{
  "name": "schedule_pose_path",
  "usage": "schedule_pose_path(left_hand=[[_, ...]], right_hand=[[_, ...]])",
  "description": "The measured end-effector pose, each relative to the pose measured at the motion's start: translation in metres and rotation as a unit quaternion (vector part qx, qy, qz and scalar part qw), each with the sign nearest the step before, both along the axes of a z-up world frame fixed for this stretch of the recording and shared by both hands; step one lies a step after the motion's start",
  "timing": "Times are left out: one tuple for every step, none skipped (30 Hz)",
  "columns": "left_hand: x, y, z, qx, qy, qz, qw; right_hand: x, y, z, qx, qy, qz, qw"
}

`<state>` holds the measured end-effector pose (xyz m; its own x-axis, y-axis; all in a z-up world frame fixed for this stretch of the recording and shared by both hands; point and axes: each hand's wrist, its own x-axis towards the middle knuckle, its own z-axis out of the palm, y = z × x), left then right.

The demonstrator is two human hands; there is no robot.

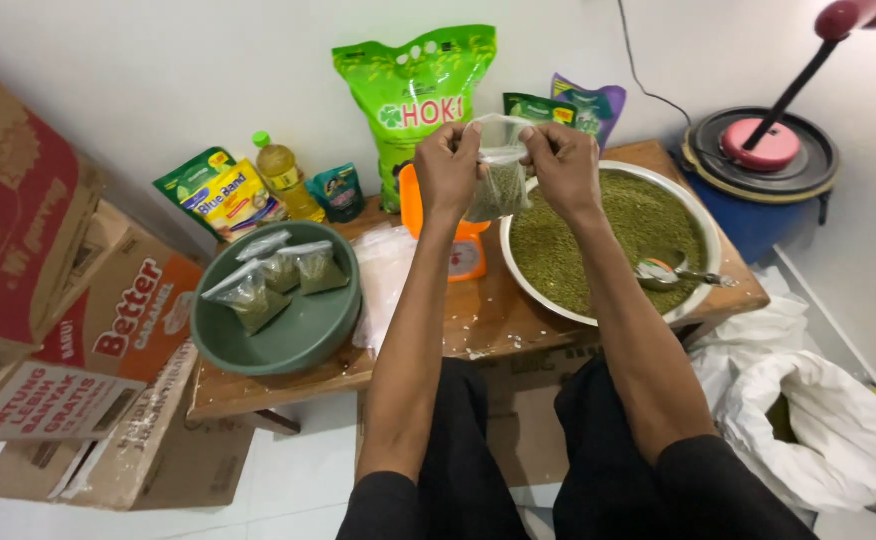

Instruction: Packaging green beans into small plastic bags and weighing them on a scale for retail.

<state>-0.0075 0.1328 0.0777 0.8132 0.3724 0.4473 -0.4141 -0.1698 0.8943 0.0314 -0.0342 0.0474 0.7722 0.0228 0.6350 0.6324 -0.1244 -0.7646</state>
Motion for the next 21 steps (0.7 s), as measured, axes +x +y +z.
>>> schedule_pose_path(left_hand=[[0.001, -0.005, -0.002, 0.001, 0.0, -0.005, 1.0], [0.002, -0.009, -0.005, 0.003, -0.002, -0.011, 1.0], [0.003, -0.014, -0.007, 0.006, -0.003, -0.017, 1.0], [0.002, -0.019, -0.008, 0.006, -0.002, -0.023, 1.0], [0.002, -0.023, -0.009, 0.015, 0.001, -0.028, 1.0], [0.001, -0.029, -0.009, 0.024, 0.002, -0.034, 0.999], [0.0, -0.034, -0.009, 0.025, 0.003, -0.04, 0.999], [-0.002, -0.04, -0.01, 0.03, 0.013, -0.042, 0.999], [-0.003, -0.046, -0.01, 0.035, 0.023, -0.045, 0.998], [-0.001, -0.048, -0.014, 0.037, 0.025, -0.052, 0.998], [0.001, -0.051, -0.017, 0.053, 0.031, -0.052, 0.997], [0.003, -0.054, -0.021, 0.069, 0.036, -0.052, 0.996], [0.001, -0.059, -0.022, 0.071, 0.037, -0.058, 0.995], [-0.002, -0.063, -0.023, 0.072, 0.055, -0.068, 0.994], [-0.004, -0.066, -0.023, 0.073, 0.074, -0.078, 0.992], [-0.007, -0.07, -0.025, 0.074, 0.075, -0.082, 0.991], [-0.009, -0.074, -0.027, 0.086, 0.084, -0.091, 0.989], [-0.012, -0.078, -0.029, 0.099, 0.093, -0.1, 0.986], [-0.01, -0.079, -0.036, 0.101, 0.094, -0.103, 0.985], [-0.006, -0.082, -0.043, 0.125, 0.113, -0.104, 0.98], [-0.003, -0.084, -0.049, 0.149, 0.131, -0.105, 0.974]], right_hand=[[-0.003, -0.006, 0.001, 0.001, 0.0, -0.005, 1.0], [-0.007, -0.011, 0.001, 0.002, 0.007, -0.012, 1.0], [-0.01, -0.017, 0.001, 0.004, 0.013, -0.019, 1.0], [-0.013, -0.022, 0.001, 0.005, 0.015, -0.024, 1.0], [-0.017, -0.027, 0.001, -0.006, 0.024, -0.032, 0.999], [-0.021, -0.033, 0.001, -0.015, 0.032, -0.041, 0.999], [-0.022, -0.039, -0.001, -0.013, 0.033, -0.047, 0.998], [-0.023, -0.045, -0.003, -0.023, 0.037, -0.056, 0.997], [-0.024, -0.051, -0.005, -0.032, 0.041, -0.065, 0.997], [-0.026, -0.056, -0.006, -0.03, 0.043, -0.071, 0.996], [-0.028, -0.061, -0.007, -0.031, 0.054, -0.07, 0.996], [-0.03, -0.066, -0.009, -0.032, 0.065, -0.068, 0.995], [-0.033, -0.071, -0.011, -0.03, 0.067, -0.074, 0.995], [-0.035, -0.075, -0.015, -0.039, 0.081, -0.081, 0.993], [-0.038, -0.079, -0.018, -0.047, 0.096, -0.088, 0.99], [-0.039, -0.084, -0.019, -0.046, 0.098, -0.092, 0.99], [-0.04, -0.09, -0.021, -0.065, 0.093, -0.089, 0.99], [-0.041, -0.095, -0.023, -0.084, 0.087, -0.086, 0.989], [-0.035, -0.102, -0.035, -0.083, 0.089, -0.089, 0.989], [-0.029, -0.109, -0.047, -0.106, 0.092, -0.087, 0.986], [-0.022, -0.116, -0.057, -0.129, 0.095, -0.085, 0.983]])
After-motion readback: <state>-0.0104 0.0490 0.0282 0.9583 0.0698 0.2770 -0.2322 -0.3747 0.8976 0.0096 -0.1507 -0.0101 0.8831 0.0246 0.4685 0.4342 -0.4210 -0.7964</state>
